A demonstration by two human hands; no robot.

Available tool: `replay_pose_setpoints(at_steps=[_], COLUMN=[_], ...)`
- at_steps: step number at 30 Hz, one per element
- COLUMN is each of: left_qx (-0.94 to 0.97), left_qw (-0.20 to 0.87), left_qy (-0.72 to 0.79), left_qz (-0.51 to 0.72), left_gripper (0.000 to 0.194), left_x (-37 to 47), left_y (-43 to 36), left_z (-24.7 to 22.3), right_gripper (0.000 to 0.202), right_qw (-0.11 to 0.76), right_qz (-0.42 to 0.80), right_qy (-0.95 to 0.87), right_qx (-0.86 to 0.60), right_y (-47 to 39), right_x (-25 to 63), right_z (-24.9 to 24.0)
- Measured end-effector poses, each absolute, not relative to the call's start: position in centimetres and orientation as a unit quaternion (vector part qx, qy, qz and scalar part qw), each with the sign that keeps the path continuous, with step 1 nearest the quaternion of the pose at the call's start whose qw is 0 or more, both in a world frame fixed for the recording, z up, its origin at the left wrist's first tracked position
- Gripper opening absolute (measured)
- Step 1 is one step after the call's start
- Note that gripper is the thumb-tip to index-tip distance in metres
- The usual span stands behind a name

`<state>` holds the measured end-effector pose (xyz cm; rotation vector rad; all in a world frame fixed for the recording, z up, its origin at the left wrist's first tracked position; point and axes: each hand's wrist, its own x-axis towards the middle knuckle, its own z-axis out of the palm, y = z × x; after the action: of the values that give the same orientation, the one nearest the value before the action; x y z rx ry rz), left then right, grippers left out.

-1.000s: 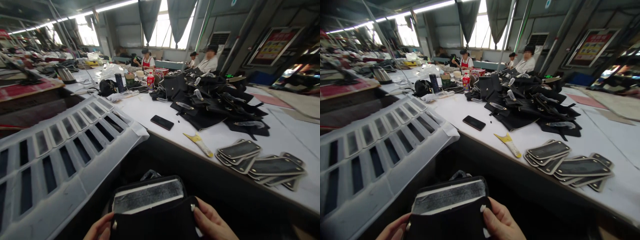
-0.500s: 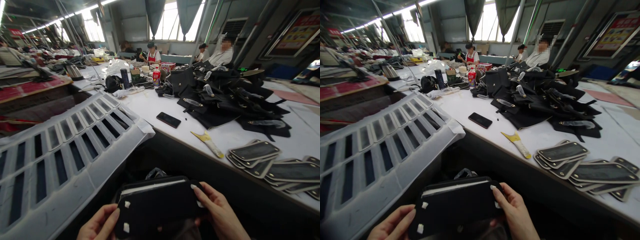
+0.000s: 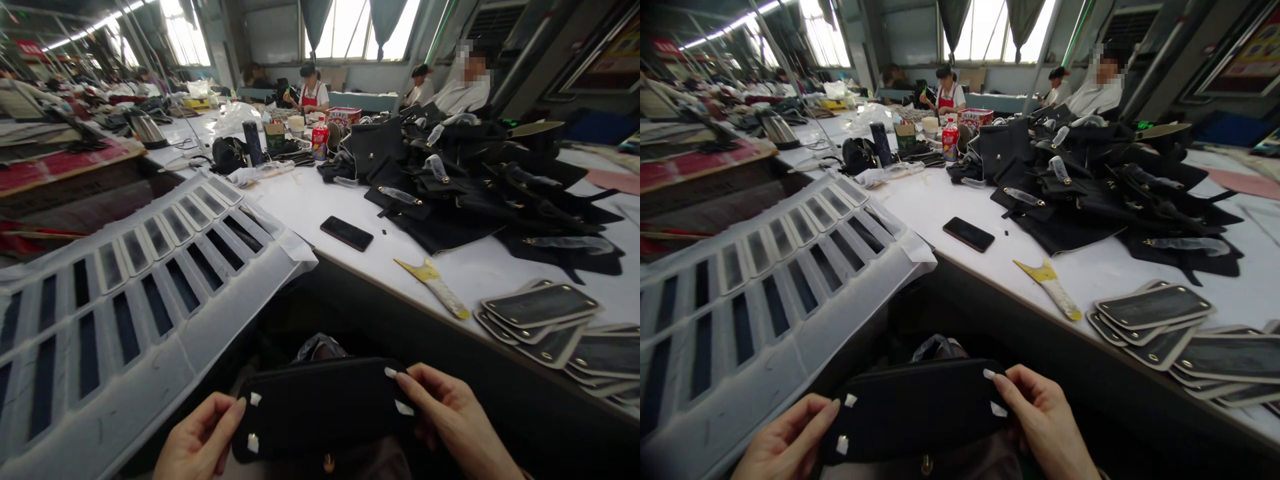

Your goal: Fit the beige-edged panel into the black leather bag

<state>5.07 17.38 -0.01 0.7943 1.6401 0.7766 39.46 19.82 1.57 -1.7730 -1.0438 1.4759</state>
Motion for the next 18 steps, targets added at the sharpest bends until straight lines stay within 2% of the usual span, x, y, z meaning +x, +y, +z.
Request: replay_pose_setpoints(at_steps=[8, 18], left_qx=[0.308, 0.282], left_qw=[0.523, 0.569], left_qy=[0.684, 0.682], left_qz=[0.404, 0.362], left_gripper=[0.055, 0.053], left_x=[5.8, 5.5], left_y=[17.6, 17.8], left_z=[-0.6, -0.5], right_gripper=[0.067, 0.069], right_qw=[0.28, 0.281], right_qz=[0.535, 0.599], right_qy=[-0.381, -0.278], right_qx=[-0.7, -0.696], right_y=[20.6, 20.3], right_x=[39.1, 39.6], right_z=[1.2, -0.8])
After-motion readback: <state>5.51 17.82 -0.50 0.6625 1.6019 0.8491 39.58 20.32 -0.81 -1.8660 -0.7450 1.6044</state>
